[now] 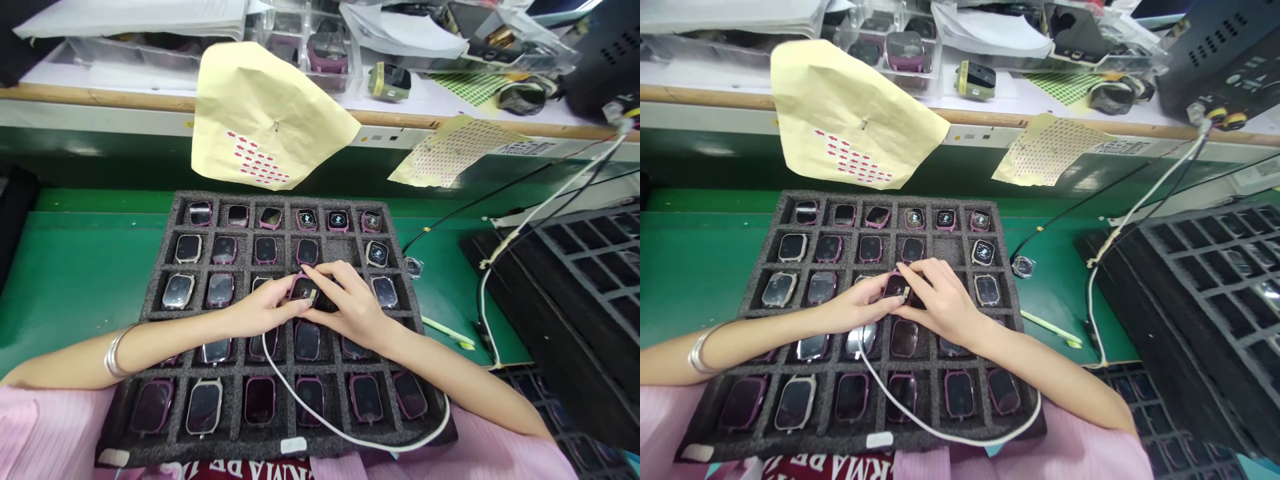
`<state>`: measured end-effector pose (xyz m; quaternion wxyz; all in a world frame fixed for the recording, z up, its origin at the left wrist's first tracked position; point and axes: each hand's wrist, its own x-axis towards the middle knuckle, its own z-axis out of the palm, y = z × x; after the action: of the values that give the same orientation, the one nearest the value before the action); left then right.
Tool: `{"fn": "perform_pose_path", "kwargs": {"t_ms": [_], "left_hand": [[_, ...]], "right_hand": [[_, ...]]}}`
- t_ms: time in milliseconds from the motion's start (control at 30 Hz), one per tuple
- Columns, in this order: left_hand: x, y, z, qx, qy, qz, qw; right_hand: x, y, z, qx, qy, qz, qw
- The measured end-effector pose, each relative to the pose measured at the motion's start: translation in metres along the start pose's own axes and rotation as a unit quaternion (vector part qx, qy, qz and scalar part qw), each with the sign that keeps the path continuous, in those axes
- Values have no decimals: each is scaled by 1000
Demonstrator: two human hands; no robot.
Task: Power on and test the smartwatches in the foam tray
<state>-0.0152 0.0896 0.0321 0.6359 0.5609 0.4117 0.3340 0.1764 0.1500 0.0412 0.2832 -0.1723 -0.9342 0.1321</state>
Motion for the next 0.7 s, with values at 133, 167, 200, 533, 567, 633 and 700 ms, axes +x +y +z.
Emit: {"fn": "perform_pose_path", "kwargs": {"t_ms": [133,167,200,533,567,633,700], "left_hand": [[1,2,3,-55,14,-20,998],[1,2,3,-76,9,-24,997],[0,2,3,-99,-4,-26,995],[-5,-1,-7,-208,-124,-4,970],[-5,-1,-6,-205,-121,1,971],[-5,-1,-6,-188,-118,9,975],[-5,1,-7,-168,-126,12,978]], "right_hand": [[4,3,-5,15,8,-21,1000],[5,4,-8,43,4,-12,999],[7,5,-10,90,-5,4,996],[11,12,-7,421,-2,114,900],[11,12,-6,420,2,110,901],[10,13,-5,417,6,101,903],[10,13,-4,413,12,86,907]]}}
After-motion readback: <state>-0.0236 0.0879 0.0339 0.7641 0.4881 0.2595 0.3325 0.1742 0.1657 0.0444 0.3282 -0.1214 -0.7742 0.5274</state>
